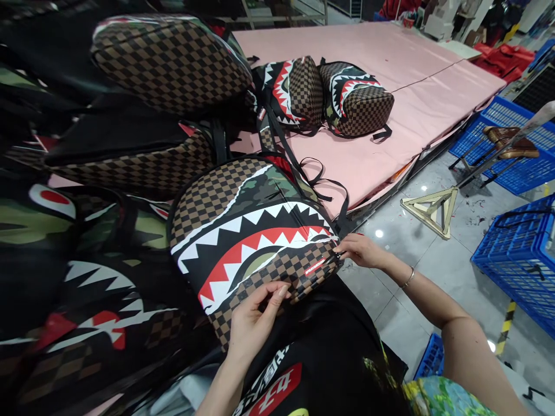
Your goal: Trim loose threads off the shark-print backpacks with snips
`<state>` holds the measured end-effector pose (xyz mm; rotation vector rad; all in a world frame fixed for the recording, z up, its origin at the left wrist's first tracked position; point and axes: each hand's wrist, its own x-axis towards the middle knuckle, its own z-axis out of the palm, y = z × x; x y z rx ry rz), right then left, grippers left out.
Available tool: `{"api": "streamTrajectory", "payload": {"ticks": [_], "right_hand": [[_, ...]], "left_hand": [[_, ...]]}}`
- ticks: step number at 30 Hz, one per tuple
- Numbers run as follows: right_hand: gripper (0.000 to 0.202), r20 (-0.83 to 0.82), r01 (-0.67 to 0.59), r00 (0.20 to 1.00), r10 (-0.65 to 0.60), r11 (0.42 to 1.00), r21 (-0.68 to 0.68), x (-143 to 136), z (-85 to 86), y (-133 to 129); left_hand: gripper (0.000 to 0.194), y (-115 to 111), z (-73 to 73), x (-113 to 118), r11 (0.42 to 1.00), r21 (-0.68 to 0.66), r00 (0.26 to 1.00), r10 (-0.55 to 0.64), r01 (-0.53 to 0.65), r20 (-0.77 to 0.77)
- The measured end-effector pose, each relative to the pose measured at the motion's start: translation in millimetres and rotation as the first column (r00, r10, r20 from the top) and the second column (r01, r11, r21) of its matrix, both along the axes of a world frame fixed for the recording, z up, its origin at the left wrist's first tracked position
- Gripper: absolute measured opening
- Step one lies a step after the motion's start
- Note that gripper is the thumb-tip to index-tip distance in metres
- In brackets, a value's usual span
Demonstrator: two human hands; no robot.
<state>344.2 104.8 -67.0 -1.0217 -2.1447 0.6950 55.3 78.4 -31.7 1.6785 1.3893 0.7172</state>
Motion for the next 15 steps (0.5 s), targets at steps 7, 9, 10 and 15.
{"api": "streamTrajectory", "payload": {"ticks": [7, 9, 10, 15], "right_hand": [[0.022, -0.034, 0.013, 0.999, -0.015, 0.999, -0.044, 0.3, -7.2, -3.4], [0.023, -0.034, 0.022, 0.999, -0.023, 0.999, -0.044, -0.1, -8.2, -4.9], [0.023, -0.028, 0.028, 0.999, -0.029, 0.999, -0.042, -0.2, -8.4, -5.6], [0.021, 0.022, 0.034, 0.999, -0.034, 0.999, 0.000, -0.8, -4.8, -5.5]], "left_hand": [[0.025, -0.8, -0.5, -0.1, 1.000, -0.011, 1.000, 0.009, -0.009, 0.018], [0.025, -0.7, 0.8, -0.1, 1.000, -0.009, 1.000, 0.015, -0.015, 0.019], [0.025, -0.6, 1.4, -0.2, 1.000, -0.004, 1.000, 0.018, -0.018, 0.016], [0.026, -0.2, 1.8, -0.2, 1.000, 0.017, 1.000, 0.013, -0.013, 0.000]]}}
